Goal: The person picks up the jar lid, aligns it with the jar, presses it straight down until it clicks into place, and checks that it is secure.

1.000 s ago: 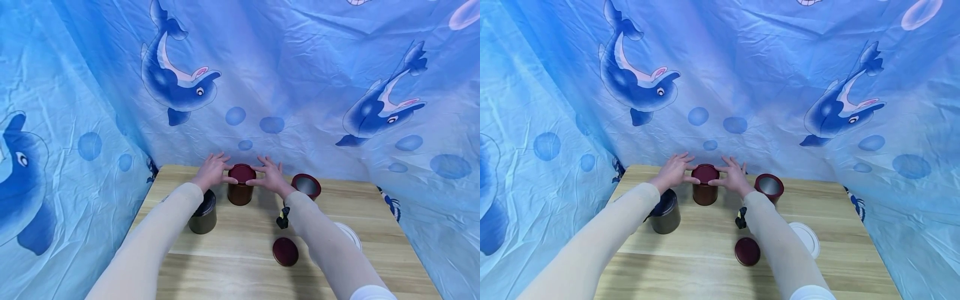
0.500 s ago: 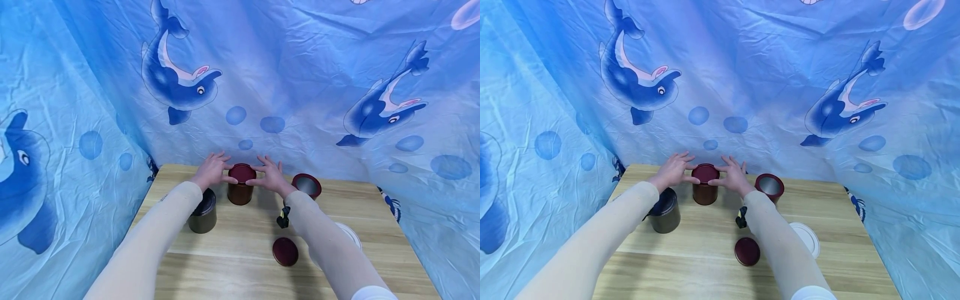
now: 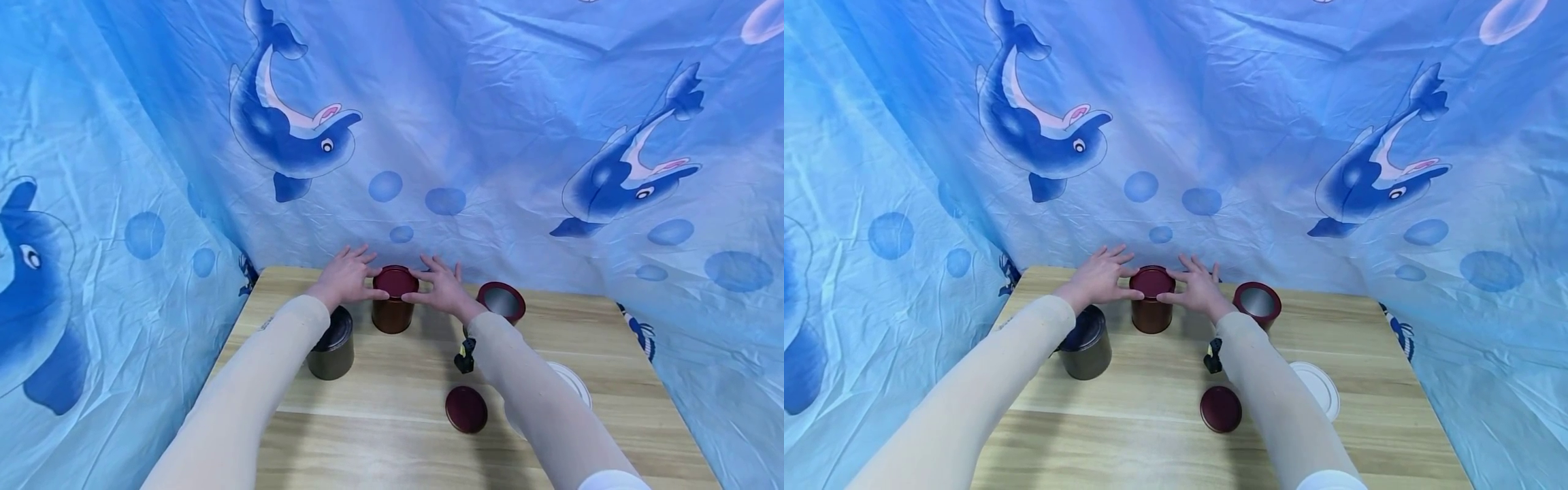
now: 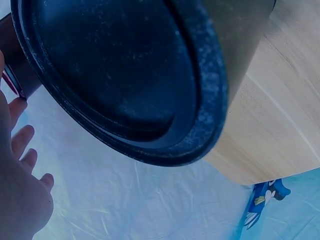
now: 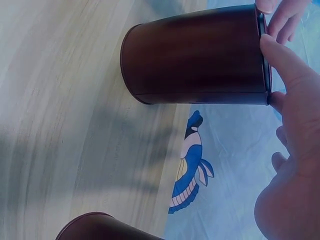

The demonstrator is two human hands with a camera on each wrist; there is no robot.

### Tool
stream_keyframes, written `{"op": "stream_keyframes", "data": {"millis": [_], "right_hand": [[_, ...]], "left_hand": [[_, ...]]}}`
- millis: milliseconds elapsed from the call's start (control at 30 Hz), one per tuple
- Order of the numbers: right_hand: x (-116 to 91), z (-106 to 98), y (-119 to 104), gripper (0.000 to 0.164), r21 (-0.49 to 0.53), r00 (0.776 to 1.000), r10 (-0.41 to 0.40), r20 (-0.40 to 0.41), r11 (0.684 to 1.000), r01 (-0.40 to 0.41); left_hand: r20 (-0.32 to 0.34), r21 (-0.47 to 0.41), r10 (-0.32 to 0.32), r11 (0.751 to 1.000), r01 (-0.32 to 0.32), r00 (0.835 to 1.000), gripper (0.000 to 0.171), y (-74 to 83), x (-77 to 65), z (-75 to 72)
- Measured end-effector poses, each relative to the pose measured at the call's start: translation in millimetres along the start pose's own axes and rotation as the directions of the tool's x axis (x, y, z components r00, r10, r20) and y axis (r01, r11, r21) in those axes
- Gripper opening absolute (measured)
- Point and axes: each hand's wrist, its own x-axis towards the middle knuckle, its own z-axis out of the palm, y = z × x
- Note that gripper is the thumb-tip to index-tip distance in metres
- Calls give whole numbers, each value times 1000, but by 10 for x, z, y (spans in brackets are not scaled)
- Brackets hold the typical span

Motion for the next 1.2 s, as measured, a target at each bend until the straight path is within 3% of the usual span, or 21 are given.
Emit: {"op": "stream_keyframes", "data": {"millis": [367,1200], "right_hand": [[-53,-25,1,77,1,1000,1,6,1000,-1],[48,3,-39,69,-43,1000,-7,8,999,8]], "left_hand": [[-13,8,-2,1000,2,1000,79,30,15,4],[-27,-37,-10,999,9,1000,74,84,68,40]]}}
